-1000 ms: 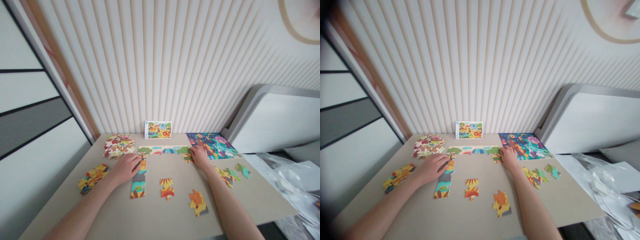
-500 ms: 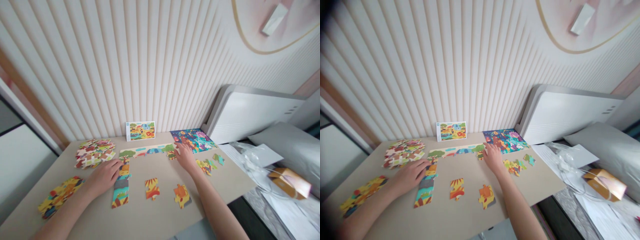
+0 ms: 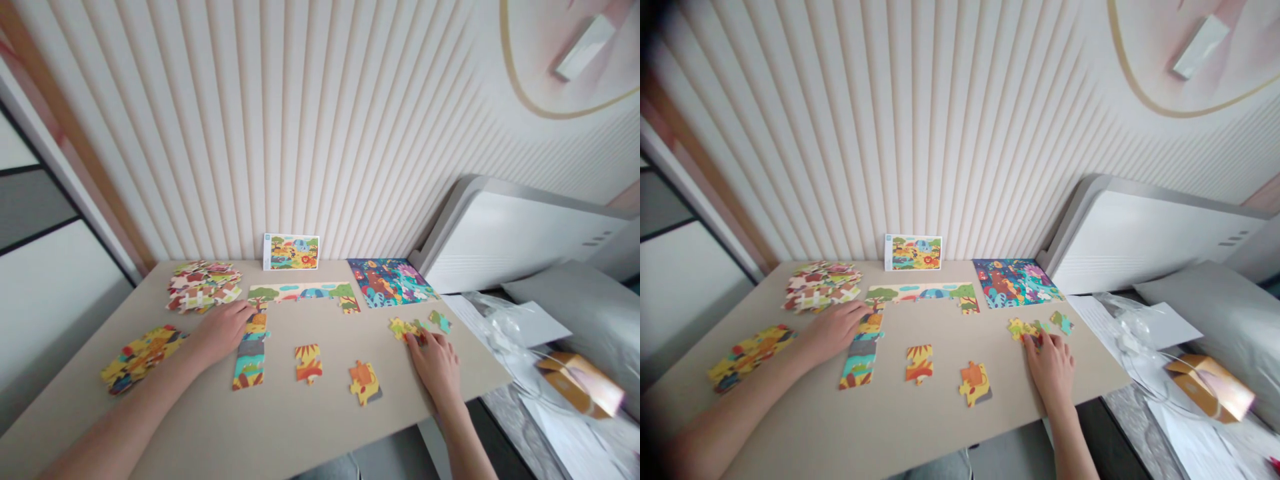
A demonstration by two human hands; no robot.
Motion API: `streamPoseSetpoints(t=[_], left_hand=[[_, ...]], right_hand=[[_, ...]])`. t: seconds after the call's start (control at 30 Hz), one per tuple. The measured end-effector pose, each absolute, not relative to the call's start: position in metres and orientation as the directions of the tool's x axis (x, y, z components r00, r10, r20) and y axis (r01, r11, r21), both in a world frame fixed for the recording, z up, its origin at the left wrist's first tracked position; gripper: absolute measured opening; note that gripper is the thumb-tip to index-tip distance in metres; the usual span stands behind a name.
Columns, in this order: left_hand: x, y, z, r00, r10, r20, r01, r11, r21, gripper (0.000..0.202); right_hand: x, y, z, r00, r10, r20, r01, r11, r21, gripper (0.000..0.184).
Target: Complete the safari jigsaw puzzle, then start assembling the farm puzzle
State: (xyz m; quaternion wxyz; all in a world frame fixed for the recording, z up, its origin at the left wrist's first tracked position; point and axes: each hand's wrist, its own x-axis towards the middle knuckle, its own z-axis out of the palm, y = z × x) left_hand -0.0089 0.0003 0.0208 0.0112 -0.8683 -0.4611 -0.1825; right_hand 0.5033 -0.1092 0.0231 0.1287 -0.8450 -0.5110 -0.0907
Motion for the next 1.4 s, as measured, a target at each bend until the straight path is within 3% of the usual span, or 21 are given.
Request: streamPoseSetpoints(t=[0.33, 0.77, 0.93, 1.1, 1.3, 1.4], left_hand=[[-0.004, -0.007, 0.031, 0.488, 0.826, 0.282, 0.829, -0.540, 0.146, 0.036], [-0.004, -0.008, 0.031, 0.478, 0.838, 0.263, 0.837, -0.525, 0.155, 0.039], [-0.002, -0.008, 0.030, 0.447, 0.849, 0.280, 0.847, -0.503, 0.172, 0.051], [-0.001, -0.007, 0.030, 0.425, 0.853, 0.303, 0.851, -0.491, 0.188, 0.057], [0.000, -0.010, 0.034, 0.446, 0.840, 0.308, 0.845, -0.509, 0.165, 0.052], [0.000, -0.011, 0.035, 0.447, 0.840, 0.307, 0.842, -0.511, 0.171, 0.051]], right_hand=[[0.514, -0.101, 0.018, 0.513, 0.827, 0.230, 0.848, -0.447, -0.285, 0.065], [0.524, -0.099, 0.012, 0.579, 0.786, 0.218, 0.802, -0.501, -0.325, 0.072], [0.527, -0.098, 0.011, 0.600, 0.764, 0.237, 0.788, -0.514, -0.339, 0.072], [0.535, -0.098, 0.011, 0.592, 0.776, 0.220, 0.767, -0.458, -0.448, 0.070], [0.530, -0.099, 0.011, 0.637, 0.739, 0.221, 0.760, -0.554, -0.339, 0.075], [0.532, -0.098, 0.012, 0.666, 0.714, 0.218, 0.736, -0.580, -0.349, 0.075]])
